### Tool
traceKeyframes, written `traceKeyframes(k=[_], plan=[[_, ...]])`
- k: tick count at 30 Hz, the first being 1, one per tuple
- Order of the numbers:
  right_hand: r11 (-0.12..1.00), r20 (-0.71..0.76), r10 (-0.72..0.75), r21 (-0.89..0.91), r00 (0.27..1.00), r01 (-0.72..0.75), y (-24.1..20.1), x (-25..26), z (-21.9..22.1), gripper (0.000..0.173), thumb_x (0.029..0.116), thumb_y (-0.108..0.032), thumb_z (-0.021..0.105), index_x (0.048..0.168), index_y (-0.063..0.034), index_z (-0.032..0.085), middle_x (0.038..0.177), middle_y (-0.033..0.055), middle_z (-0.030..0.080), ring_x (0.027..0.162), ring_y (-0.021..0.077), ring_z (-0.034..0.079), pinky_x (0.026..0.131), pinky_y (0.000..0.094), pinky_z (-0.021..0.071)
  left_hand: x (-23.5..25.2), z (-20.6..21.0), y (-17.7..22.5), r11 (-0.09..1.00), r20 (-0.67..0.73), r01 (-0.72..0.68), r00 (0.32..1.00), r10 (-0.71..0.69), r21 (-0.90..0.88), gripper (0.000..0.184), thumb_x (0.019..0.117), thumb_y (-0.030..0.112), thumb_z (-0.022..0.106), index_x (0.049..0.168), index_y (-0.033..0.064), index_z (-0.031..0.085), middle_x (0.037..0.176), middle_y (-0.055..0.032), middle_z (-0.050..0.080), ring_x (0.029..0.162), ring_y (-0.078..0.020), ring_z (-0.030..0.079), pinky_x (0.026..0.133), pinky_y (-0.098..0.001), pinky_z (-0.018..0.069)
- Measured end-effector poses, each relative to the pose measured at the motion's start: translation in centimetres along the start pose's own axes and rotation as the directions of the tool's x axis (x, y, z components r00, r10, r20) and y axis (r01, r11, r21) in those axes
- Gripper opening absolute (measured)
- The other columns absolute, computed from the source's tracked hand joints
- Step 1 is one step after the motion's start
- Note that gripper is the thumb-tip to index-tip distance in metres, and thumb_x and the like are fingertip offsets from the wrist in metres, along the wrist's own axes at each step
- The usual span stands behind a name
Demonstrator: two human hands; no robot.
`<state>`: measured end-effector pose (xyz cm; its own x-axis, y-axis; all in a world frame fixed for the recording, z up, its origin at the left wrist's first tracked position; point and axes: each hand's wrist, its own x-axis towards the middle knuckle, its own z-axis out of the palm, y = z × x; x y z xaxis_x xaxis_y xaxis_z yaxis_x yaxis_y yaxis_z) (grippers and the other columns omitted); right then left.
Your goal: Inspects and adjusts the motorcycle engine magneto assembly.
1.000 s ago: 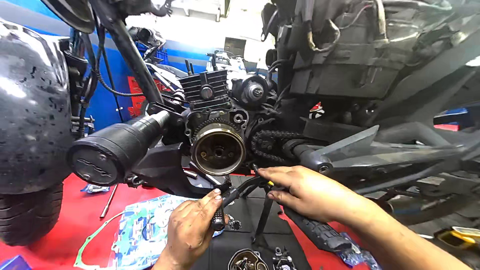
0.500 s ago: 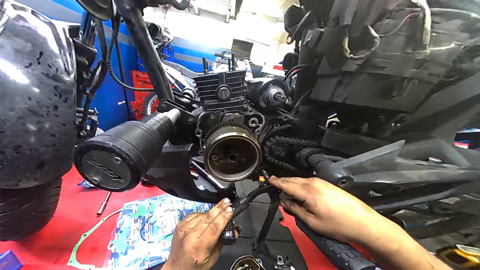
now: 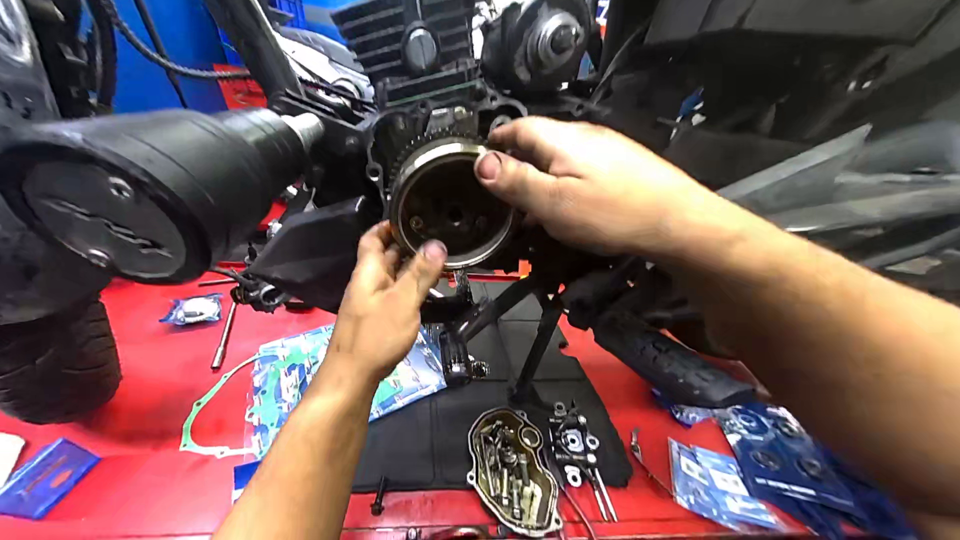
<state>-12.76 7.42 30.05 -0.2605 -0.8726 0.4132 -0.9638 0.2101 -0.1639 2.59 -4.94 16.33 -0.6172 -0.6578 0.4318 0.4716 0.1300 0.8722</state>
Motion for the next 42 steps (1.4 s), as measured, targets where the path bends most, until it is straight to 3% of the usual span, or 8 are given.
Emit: traceKeyframes(k=[6,10,18,22,26,29,37,42], plan=[[0.941,-0.026,-0.026,-0.339,0.999,0.016,-1.2,1.9,0.6,0.042,0.0949,-0.045,0.049,0.116,-0.0115,0.064,0.090,0.0096,0.067,0.086,0.0300,0.068,0.068,0.0557,0.0513,0.8,1.7,-1.9,0.994,-0.116,-0.092,0.990,0.084,-0.057,0.058,0.1062,0.028,0.058,0.152,0.0045,0.032,0.130,-0.0121,0.065,0.115,-0.0224,0.069,0.099,-0.0424,0.0611],[0.922,-0.049,-0.030,-0.387,0.998,0.009,-1.6,1.4,1.6,0.029,0.0972,-0.034,0.043,0.094,-0.0078,0.056,0.079,0.0113,0.058,0.077,0.0321,0.065,0.060,0.0529,0.0460,1.5,1.7,-1.7,0.969,-0.133,-0.173,0.971,0.198,0.176,0.045,0.1106,0.034,0.046,0.147,0.0078,0.048,0.127,-0.0062,0.068,0.114,-0.0126,0.069,0.101,-0.0354,0.0599],[0.950,-0.047,0.072,-0.300,0.996,-0.082,-1.2,1.2,2.2,0.024,0.1012,-0.030,0.046,0.093,-0.0101,0.057,0.080,0.0087,0.060,0.078,0.0263,0.064,0.063,0.0492,0.0480,2.5,1.9,-0.6,0.889,-0.180,-0.153,0.951,0.252,0.432,0.050,0.1105,0.036,0.042,0.150,0.0059,0.046,0.135,-0.0060,0.064,0.124,-0.0053,0.061,0.110,-0.0278,0.0481],[0.917,-0.022,0.097,-0.388,0.995,-0.098,-2.0,1.6,1.7,0.026,0.1002,-0.032,0.047,0.087,-0.0108,0.054,0.076,0.0090,0.056,0.074,0.0284,0.062,0.058,0.0495,0.0447,2.5,1.6,0.5,0.828,-0.175,-0.038,0.971,0.163,0.559,0.046,0.1093,0.042,0.044,0.145,0.0122,0.049,0.122,-0.0030,0.069,0.111,-0.0073,0.067,0.100,-0.0334,0.0541],[0.916,-0.111,0.024,-0.396,0.993,-0.066,-0.9,1.2,2.0,0.032,0.0927,-0.040,0.052,0.074,-0.0133,0.053,0.068,0.0073,0.055,0.066,0.0286,0.060,0.051,0.0502,0.0412,2.4,0.6,1.1,0.936,-0.128,0.022,0.991,0.025,0.351,0.039,0.1063,0.035,0.055,0.140,0.0165,0.051,0.116,-0.0032,0.072,0.096,-0.0152,0.075,0.081,-0.0399,0.0676],[0.917,-0.137,0.017,-0.394,0.990,-0.070,-0.7,1.3,1.6,0.032,0.0892,-0.045,0.055,0.079,-0.0148,0.060,0.067,0.0065,0.059,0.065,0.0298,0.064,0.050,0.0535,0.0460,2.0,0.6,1.2,0.994,-0.145,0.007,0.989,0.009,0.108,0.044,0.1035,0.027,0.063,0.144,0.0147,0.053,0.123,-0.0089,0.070,0.098,-0.0262,0.075,0.081,-0.0484,0.0675],[0.922,0.000,0.140,-0.364,0.990,-0.130,-2.3,1.3,1.2,0.016,0.0967,-0.030,0.053,0.097,-0.0143,0.058,0.073,0.0040,0.059,0.069,0.0243,0.065,0.055,0.0462,0.0499,0.6,2.1,-0.4,0.989,-0.302,-0.088,0.952,0.048,-0.120,0.047,0.0964,0.023,0.073,0.141,0.0138,0.061,0.126,-0.0076,0.070,0.108,-0.0242,0.071,0.091,-0.0439,0.0628],[0.855,-0.023,0.132,-0.504,0.991,-0.126,-3.4,1.0,0.7,0.021,0.0971,-0.032,0.053,0.089,-0.0134,0.057,0.070,0.0066,0.058,0.068,0.0284,0.065,0.052,0.0481,0.0484,-1.2,2.2,-1.3,0.967,-0.384,-0.183,0.892,0.239,0.177,0.041,0.0950,0.018,0.076,0.133,0.0090,0.067,0.110,-0.0035,0.077,0.090,-0.0173,0.078,0.081,-0.0362,0.0684]])
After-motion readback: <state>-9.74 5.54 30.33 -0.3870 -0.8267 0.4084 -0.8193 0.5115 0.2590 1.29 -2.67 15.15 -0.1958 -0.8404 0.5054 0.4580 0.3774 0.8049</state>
